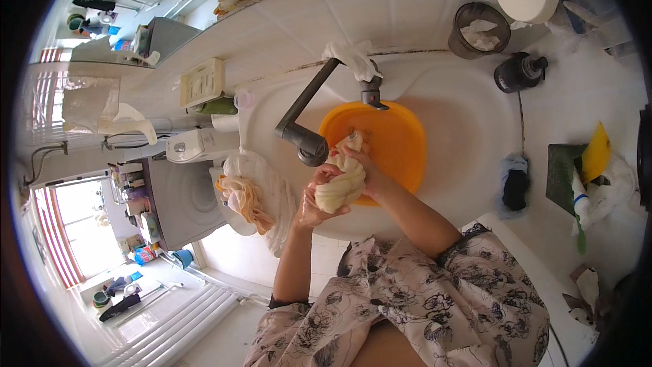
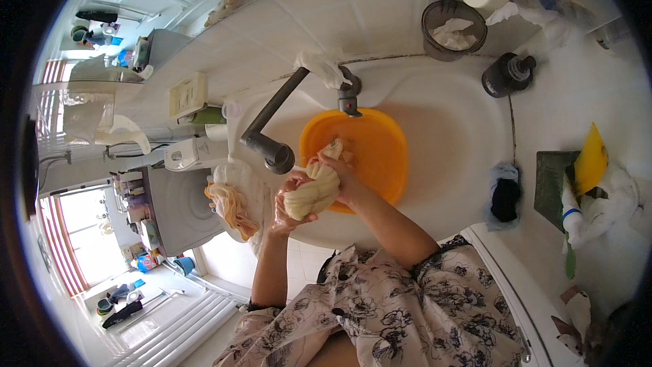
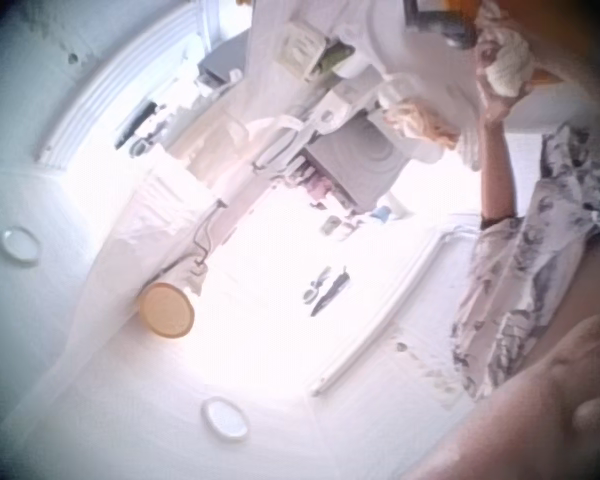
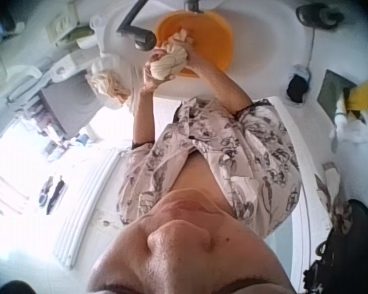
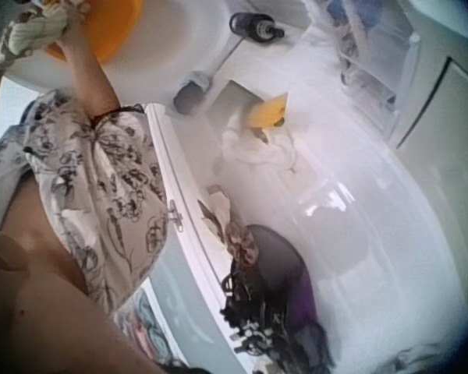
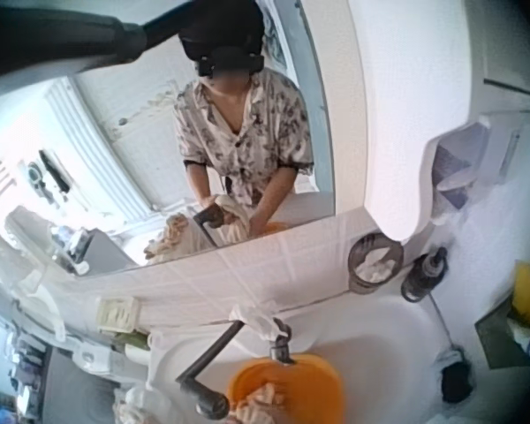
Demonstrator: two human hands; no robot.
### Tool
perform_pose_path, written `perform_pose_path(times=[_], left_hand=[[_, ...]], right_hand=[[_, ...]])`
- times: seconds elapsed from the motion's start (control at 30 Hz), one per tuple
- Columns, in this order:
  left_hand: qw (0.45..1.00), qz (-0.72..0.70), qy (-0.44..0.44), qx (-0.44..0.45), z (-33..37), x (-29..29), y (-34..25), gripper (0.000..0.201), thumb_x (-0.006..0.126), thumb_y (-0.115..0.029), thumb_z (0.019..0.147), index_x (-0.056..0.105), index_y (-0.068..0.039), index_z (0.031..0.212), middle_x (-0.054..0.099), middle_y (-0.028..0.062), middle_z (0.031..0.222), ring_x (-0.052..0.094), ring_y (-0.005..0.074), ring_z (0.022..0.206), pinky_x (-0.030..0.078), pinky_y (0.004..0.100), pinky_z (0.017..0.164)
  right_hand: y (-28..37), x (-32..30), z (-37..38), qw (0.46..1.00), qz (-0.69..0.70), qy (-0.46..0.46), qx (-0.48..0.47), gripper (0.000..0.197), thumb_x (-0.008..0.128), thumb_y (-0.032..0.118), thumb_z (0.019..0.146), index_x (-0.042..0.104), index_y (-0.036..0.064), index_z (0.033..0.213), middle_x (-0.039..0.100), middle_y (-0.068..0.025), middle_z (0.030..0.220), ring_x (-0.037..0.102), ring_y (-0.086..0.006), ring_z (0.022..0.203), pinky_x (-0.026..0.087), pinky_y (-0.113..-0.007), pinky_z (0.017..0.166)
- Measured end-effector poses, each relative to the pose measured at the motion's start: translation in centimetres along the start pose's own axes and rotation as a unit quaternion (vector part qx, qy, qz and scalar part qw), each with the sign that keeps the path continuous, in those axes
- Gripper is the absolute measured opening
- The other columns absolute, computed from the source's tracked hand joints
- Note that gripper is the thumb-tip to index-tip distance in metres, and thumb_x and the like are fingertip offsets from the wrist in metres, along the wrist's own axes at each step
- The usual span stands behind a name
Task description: The person hand-washes a light-colored cloth in an orange basin placed in a bathroom sink. They repeatedly wet, wring, and rinse the cloth under running water, then lift and unfold it to inspect it before continuing the wash cycle.
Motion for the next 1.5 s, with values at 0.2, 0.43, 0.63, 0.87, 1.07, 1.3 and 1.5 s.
perform_pose_path(times=[0.2,0.43,0.63,0.87,1.07,1.3,1.5], left_hand=[[0.958,-0.094,-0.262,-0.069,-1.0,-7.3,2.7,0.065,0.078,-0.021,0.065,0.044,-0.007,0.119,0.055,0.0013,0.107,0.052,0.0148,0.103,0.041,0.0334,0.092],[0.911,-0.366,-0.163,-0.103,2.5,-1.3,6.6,0.092,0.078,-0.038,0.061,0.029,-0.01,0.134,0.052,0.0075,0.115,0.052,0.0241,0.107,0.041,0.0396,0.094],[0.955,-0.277,-0.028,-0.102,5.2,-2.4,6.8,0.077,0.081,-0.028,0.057,0.042,-0.008,0.121,0.053,0.0074,0.106,0.053,0.0258,0.102,0.041,0.0416,0.094],[0.999,0.02,-0.013,0.048,7.0,-1.8,2.2,0.046,0.079,-0.013,0.059,0.048,-0.009,0.093,0.051,0.0047,0.089,0.048,0.0191,0.097,0.033,0.04,0.099],[0.989,-0.01,-0.144,0.032,4.8,-1.9,4.4,0.044,0.077,-0.02,0.065,0.049,-0.008,0.096,0.053,0.0058,0.094,0.05,0.0199,0.094,0.039,0.0388,0.092],[0.887,-0.294,-0.353,-0.044,3.4,-4.1,8.2,0.032,0.057,-0.031,0.083,0.055,-0.007,0.103,0.058,0.0085,0.102,0.057,0.0207,0.092,0.047,0.0339,0.083],[0.831,-0.512,-0.172,-0.134,4.7,-1.2,10.8,0.034,0.055,-0.038,0.082,0.056,-0.009,0.101,0.058,0.0069,0.102,0.058,0.0219,0.09,0.048,0.0361,0.081]], right_hand=[[0.3,1.6,-2.0,0.999,-0.034,-0.005,-0.022,0.048,0.048,0.04,0.088,0.042,0.008,0.123,0.053,-0.0087,0.116,0.054,-0.0205,0.105,0.046,-0.036,0.088],[1.2,6.0,-2.9,0.989,0.09,0.097,0.065,0.051,0.044,0.048,0.087,0.042,0.014,0.125,0.052,-0.0087,0.118,0.057,-0.0221,0.101,0.051,-0.035,0.081],[0.7,3.3,-1.7,0.977,0.078,0.129,0.15,0.05,0.041,0.049,0.087,0.043,0.0152,0.124,0.053,-0.0053,0.115,0.059,-0.0219,0.095,0.054,-0.036,0.071],[2.4,4.1,-2.8,0.982,0.106,0.104,0.117,0.049,0.041,0.055,0.086,0.051,0.0157,0.114,0.054,-0.0054,0.112,0.051,-0.0225,0.106,0.045,-0.041,0.085],[1.5,5.8,0.6,0.968,0.168,0.178,0.051,0.044,0.048,0.046,0.084,0.055,0.0075,0.104,0.058,-0.0097,0.103,0.055,-0.0234,0.098,0.046,-0.038,0.085],[3.2,4.0,1.7,0.987,0.029,-0.023,-0.159,0.021,0.059,0.017,0.078,0.054,0.0043,0.093,0.056,-0.0097,0.099,0.059,-0.0219,0.089,0.049,-0.037,0.08],[7.1,4.6,-0.5,0.834,-0.377,-0.025,-0.403,0.021,0.064,0.0,0.069,0.047,0.0057,0.079,0.053,-0.0046,0.082,0.055,-0.0153,0.079,0.046,-0.027,0.072]])
Point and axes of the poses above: each hand's wrist, its own z-axis towards the middle knuckle, its own x-axis out of the palm, y = z × x, the point moved 7 cm from there along z, towards the middle knuckle
